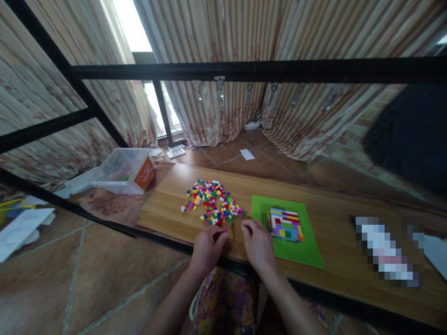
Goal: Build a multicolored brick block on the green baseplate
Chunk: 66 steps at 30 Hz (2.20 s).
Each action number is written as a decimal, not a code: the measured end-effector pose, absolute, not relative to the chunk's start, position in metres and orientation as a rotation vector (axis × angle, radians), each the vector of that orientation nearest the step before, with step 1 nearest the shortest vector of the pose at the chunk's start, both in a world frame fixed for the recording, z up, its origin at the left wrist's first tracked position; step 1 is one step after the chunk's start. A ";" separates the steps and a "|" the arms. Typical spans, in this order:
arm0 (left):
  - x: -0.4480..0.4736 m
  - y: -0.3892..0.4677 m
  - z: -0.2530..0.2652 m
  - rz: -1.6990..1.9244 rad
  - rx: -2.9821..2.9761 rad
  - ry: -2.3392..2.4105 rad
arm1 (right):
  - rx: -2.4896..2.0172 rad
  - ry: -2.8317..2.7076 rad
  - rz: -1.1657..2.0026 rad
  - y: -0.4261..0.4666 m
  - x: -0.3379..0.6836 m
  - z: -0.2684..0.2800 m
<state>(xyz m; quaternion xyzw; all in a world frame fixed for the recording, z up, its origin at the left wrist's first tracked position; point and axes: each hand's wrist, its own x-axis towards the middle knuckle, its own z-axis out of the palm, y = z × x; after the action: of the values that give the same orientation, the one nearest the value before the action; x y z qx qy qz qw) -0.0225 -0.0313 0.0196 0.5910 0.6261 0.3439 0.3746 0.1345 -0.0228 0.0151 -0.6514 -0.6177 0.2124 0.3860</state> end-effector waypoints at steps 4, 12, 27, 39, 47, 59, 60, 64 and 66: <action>-0.030 -0.020 0.016 0.703 1.880 1.834 | -1.774 -1.744 0.384 -0.003 0.135 0.011; -0.028 -0.016 0.006 0.754 1.843 1.858 | -1.812 -1.774 0.265 0.007 0.136 0.004; -0.027 -0.009 0.017 1.068 1.513 1.584 | -1.628 -1.866 0.298 0.007 0.143 0.014; -0.003 -0.008 0.036 1.109 1.052 1.153 | -1.392 -1.340 0.942 -0.021 0.126 0.042; 0.000 -0.033 0.035 1.024 1.052 1.106 | -1.269 -0.857 1.324 -0.043 0.122 0.028; -0.037 0.030 0.047 0.921 1.863 1.611 | -1.384 -0.746 1.330 -0.071 0.154 0.026; -0.039 0.037 0.048 0.860 1.974 1.640 | -1.400 -0.787 1.287 -0.072 0.161 0.029; -0.039 0.054 0.043 0.585 2.196 1.751 | -1.458 -0.891 1.075 -0.067 0.192 0.043; -0.038 0.057 0.040 0.481 2.225 1.800 | -1.483 -0.929 0.972 -0.057 0.209 0.048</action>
<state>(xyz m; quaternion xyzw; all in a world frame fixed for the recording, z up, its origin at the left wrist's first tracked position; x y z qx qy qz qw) -0.0383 0.0573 0.0405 0.7611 0.6160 0.1645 0.1195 0.2085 -0.0571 0.0476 -0.6237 -0.3908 0.4086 0.5397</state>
